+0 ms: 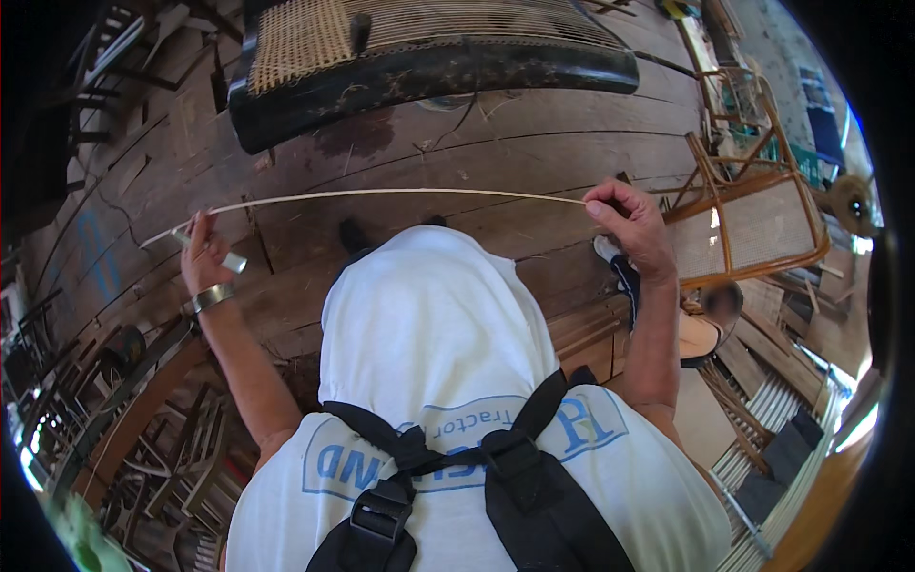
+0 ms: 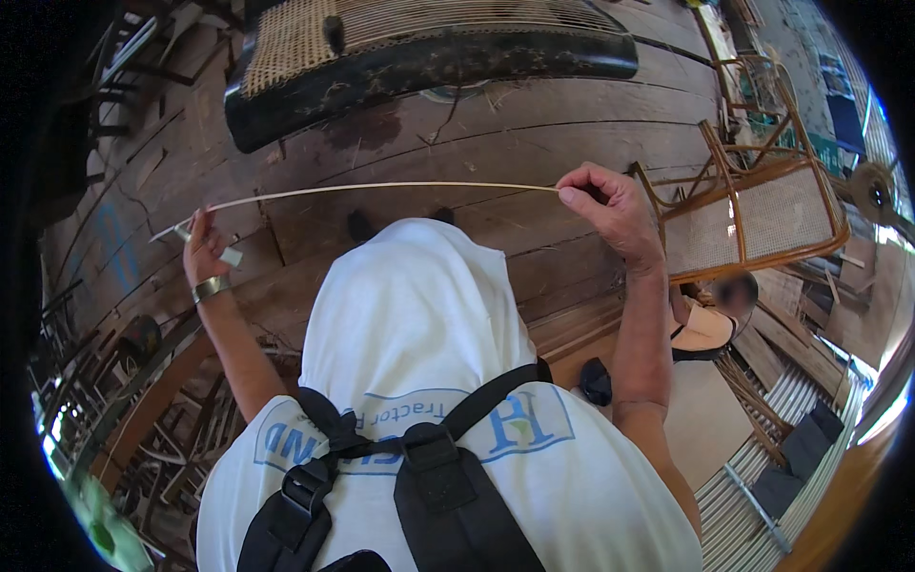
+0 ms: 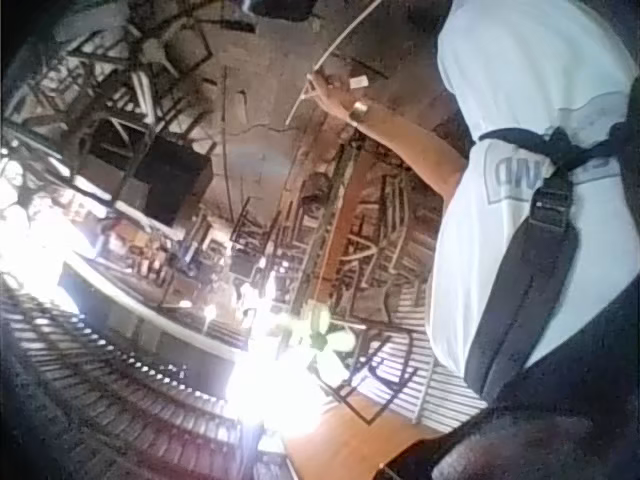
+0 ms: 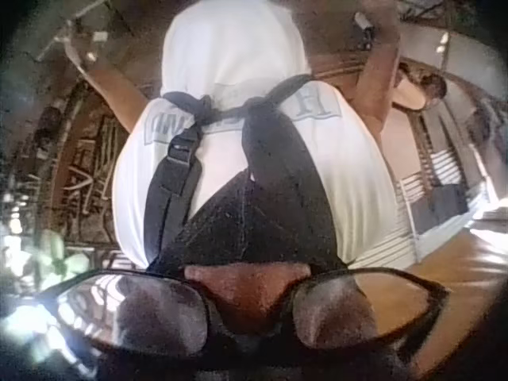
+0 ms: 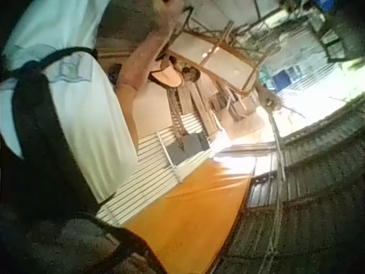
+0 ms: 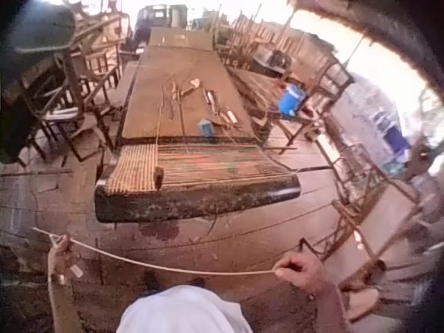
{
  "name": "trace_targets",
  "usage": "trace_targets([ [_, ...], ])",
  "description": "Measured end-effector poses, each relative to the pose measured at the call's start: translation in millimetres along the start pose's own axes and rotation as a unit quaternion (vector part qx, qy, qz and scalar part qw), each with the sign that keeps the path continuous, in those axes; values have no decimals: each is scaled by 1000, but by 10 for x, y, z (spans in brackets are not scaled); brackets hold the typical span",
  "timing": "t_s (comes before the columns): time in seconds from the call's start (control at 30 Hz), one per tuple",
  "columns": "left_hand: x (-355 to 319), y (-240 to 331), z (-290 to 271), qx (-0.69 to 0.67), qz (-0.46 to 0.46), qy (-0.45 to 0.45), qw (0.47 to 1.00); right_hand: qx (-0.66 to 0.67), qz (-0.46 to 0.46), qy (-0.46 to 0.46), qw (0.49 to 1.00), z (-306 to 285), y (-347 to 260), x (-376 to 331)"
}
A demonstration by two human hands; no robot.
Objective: Repairing a rattan chair by weaving and trimming rattan strips using hand tools.
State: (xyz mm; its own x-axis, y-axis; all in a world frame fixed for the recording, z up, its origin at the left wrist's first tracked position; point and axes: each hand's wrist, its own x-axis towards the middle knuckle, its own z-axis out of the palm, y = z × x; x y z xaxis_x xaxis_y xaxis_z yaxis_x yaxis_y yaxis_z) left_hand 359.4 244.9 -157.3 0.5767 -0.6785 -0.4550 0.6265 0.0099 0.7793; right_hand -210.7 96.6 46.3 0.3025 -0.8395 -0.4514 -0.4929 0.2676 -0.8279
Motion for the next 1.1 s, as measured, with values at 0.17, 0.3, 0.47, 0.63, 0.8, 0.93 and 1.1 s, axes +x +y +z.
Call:
trace_targets([
  [0.17,1,206,-257,12,-2,-6,1000,-70,-49,-11,996,-26,-118,-10],
  [0.3,-36,285,-316,8,-11,-30,999,-50,-64,-14,997,25,-136,1],
  [0.47,-110,314,-341,-43,-26,-53,997,-26,-51,-18,998,29,-96,10],
  [0.63,-164,387,-378,-120,-44,-152,980,-89,-45,-24,995,-16,-73,43],
  [0.8,-148,387,-446,-108,-13,-150,983,-81,28,-93,992,-33,-113,90],
  [0.93,-101,368,-502,-19,-3,-84,996,-43,53,-108,992,-23,-120,95],
  [1.1,-74,360,-563,8,-13,-46,999,-26,44,-121,991,25,-139,113],
])
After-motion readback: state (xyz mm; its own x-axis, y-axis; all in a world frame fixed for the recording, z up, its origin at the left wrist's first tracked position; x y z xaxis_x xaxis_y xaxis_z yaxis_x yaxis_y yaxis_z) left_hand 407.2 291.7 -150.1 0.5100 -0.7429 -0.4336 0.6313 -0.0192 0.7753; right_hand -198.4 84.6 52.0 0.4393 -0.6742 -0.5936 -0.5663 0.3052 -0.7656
